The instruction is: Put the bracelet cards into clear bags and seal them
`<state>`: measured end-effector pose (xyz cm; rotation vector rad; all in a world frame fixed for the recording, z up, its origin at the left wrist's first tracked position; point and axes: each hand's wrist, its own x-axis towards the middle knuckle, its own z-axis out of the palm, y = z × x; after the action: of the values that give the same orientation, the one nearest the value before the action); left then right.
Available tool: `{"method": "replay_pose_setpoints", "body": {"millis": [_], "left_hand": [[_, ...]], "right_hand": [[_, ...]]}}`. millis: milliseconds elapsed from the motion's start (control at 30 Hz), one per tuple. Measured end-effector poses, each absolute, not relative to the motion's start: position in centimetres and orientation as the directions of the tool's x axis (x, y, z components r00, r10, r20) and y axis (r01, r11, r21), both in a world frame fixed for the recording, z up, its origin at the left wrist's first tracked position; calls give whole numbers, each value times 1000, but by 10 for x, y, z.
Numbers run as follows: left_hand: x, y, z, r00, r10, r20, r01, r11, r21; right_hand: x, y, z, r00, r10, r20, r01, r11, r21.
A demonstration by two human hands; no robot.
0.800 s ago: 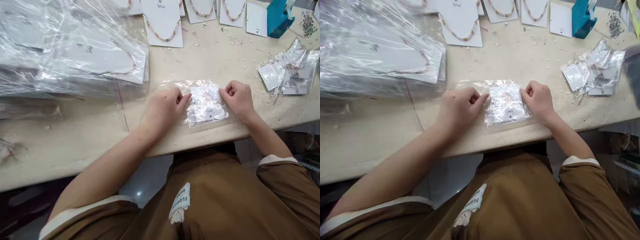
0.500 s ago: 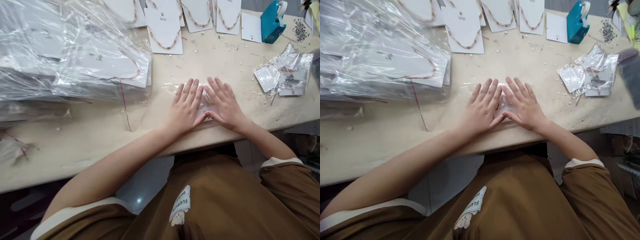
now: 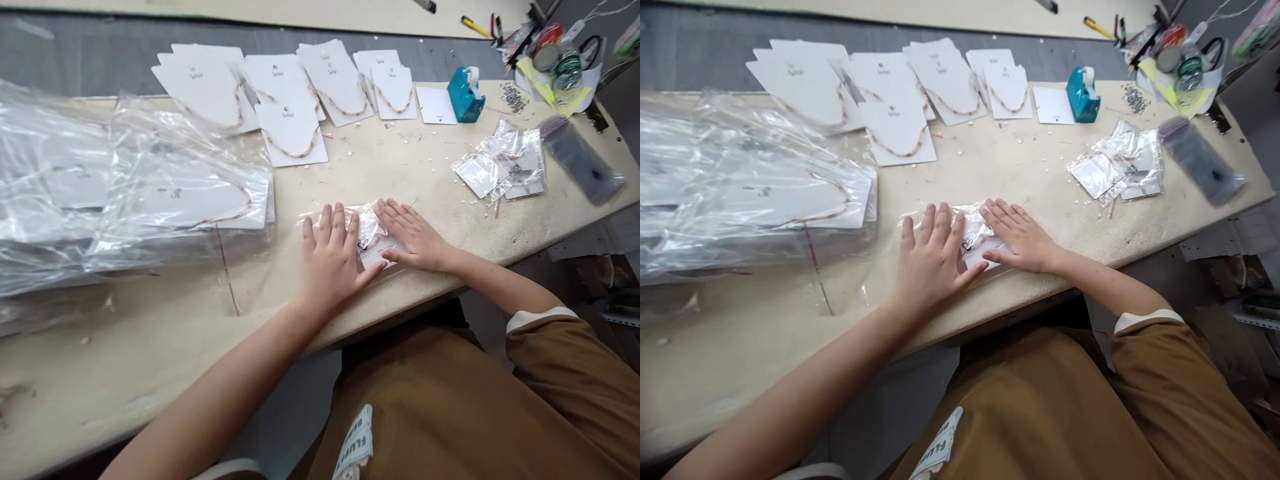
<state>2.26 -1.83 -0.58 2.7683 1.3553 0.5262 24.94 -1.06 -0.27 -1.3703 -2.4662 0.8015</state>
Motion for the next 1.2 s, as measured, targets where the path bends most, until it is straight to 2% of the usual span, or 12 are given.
{"method": "replay_pose_setpoints", "body": {"millis": [133,233,367,500,567,667,800,900,967,1033,1100,1200], "left_hand": [[19,-26,9,724,408,556,548,-830,-105],[22,-35,16,779,197,595,419,-869,-262],[25,-39,20,800,111,590,354,-880,-315],[26,-36,39,746,72,663,330,-903,-273],[22,-36,53,723,91,685,352,-901,-253],[6,-38,66,644,175,745,469,-859,-204],[-27,-41,53,497,459,737,727,-683,-65],[-42,-49,28,511,690,513,781,-622,58],[-40,-59,11,570,744,349,765,-635,107],[-26,-73,-1,576,782,238,781,-613,123],[-3,-89,-5,534,825,183,818,-559,134],[28,-105,2,487,861,146,846,-506,166]], "right_hand": [[259,-9,2,-445,894,49,577,328,-748],[265,-14,6,-423,888,181,529,404,-746],[271,-30,6,-661,676,326,511,724,-464],[270,-46,9,-648,591,481,576,793,-199],[272,-50,18,-568,574,591,566,793,-226],[295,-43,36,-334,673,659,546,709,-447],[372,-21,52,226,850,475,536,299,-789],[431,-8,49,496,754,432,638,22,-770],[445,-7,43,487,717,499,784,-108,-611],[432,-13,36,404,747,528,853,-99,-512],[395,-25,31,254,845,470,861,23,-507],[327,-44,24,-146,959,242,835,250,-490]]}}
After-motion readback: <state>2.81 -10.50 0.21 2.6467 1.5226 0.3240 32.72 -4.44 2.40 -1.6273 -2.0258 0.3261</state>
